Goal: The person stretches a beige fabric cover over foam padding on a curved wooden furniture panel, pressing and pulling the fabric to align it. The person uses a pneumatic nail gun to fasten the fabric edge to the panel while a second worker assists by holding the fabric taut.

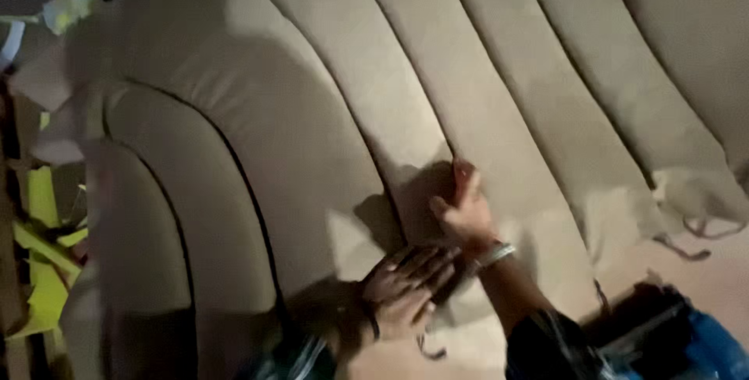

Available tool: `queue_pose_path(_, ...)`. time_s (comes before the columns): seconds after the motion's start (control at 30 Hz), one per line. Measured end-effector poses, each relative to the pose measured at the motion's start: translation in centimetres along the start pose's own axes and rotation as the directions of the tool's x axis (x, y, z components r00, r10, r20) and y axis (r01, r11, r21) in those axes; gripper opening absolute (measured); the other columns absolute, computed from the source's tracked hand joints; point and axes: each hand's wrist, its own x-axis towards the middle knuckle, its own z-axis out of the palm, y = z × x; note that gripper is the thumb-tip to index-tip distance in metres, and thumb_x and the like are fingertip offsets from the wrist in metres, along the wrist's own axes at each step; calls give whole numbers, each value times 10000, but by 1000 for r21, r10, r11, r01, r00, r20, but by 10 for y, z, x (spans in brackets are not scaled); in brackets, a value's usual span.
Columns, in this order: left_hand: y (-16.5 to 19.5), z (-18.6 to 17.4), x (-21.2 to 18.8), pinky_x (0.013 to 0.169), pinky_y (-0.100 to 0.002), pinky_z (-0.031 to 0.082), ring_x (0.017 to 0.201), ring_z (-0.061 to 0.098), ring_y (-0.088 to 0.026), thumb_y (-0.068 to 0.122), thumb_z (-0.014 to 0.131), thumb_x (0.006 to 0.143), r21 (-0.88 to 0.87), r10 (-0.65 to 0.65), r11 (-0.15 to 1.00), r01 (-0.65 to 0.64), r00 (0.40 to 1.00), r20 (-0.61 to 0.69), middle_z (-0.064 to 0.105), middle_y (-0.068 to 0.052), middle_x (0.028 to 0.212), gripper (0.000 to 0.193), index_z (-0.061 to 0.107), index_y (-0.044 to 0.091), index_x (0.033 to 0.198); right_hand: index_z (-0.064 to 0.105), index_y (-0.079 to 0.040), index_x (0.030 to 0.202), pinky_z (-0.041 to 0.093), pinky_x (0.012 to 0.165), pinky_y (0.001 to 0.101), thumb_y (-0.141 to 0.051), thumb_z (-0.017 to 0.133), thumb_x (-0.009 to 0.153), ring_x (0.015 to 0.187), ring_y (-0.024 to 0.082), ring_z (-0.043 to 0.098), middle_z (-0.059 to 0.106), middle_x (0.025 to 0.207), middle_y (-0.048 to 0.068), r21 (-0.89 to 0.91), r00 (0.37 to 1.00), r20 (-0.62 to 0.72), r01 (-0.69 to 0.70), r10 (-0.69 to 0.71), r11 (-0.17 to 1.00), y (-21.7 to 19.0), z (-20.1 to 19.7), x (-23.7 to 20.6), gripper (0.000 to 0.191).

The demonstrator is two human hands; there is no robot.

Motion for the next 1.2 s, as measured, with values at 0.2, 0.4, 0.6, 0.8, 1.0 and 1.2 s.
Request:
queue_pose_path(0.2, -94, -28, 98, 1110, -497, 437, 1356, 477, -342, 240, 586, 1023, -233, -326, 934, 272, 915, -237, 542, -160, 1436, 404, 581, 88, 1398, 348, -151, 1502, 488, 1092, 427, -224, 667, 870, 1322, 396, 589, 548, 1466, 204, 105, 992, 1, -126, 127, 986, -4, -10, 2, 712)
queue_pose_path(0.4, -197, -64, 195, 1293, -502, 160, 1495, 343, -239, 173, 605, 912, 245, -113, 966, 78, 985, 129, 483, -21, 1526, 423, 606, 213, 1332, 244, -60, 1505, 525, 975, 493, -231, 675, 868, 1218, 480, 608, 589, 1335, 281, -139, 996, -54, 58, -66, 989, -37, 7, 47, 788)
queue_pose_path(0.6, -269, -93, 218, 1277, -502, 113, 1505, 275, -221, 316, 511, 997, 245, -190, 959, 143, 964, 184, 439, 33, 1551, 385, 578, 269, 1373, 262, -13, 1436, 520, 983, 503, -270, 681, 856, 1201, 492, 616, 614, 1295, 313, -96, 997, -1, 76, -77, 992, -87, 22, 129, 761)
queue_pose_path(0.8, -338, -127, 260, 1294, -498, 87, 1541, 208, -185, 336, 382, 1052, 330, -282, 916, 226, 950, 132, 393, 100, 1582, 391, 565, 325, 1398, 212, 43, 1411, 492, 1045, 484, -363, 696, 886, 1241, 478, 598, 572, 1317, 360, -137, 999, 27, -33, 37, 990, -140, 39, 229, 821)
queue_pose_path(1.0, -379, -154, 278, 1283, -531, 82, 1551, 164, -180, 337, 366, 1066, 372, -359, 878, 300, 928, 98, 361, 127, 1597, 388, 555, 354, 1405, 290, 49, 1361, 466, 1074, 454, -368, 698, 856, 1257, 435, 602, 602, 1325, 314, -87, 999, 26, 22, -20, 996, -167, 50, 285, 771)
queue_pose_path(1.2, -389, -125, 263, 1224, -558, 197, 1513, 248, -227, 376, 486, 995, 585, -308, 727, 359, 932, -189, 393, 61, 1596, 477, 498, 296, 1466, 308, 100, 1359, 508, 1039, 422, -295, 663, 823, 1204, 410, 646, 603, 1290, 337, -12, 987, 44, 157, -156, 988, -151, 60, 303, 755)
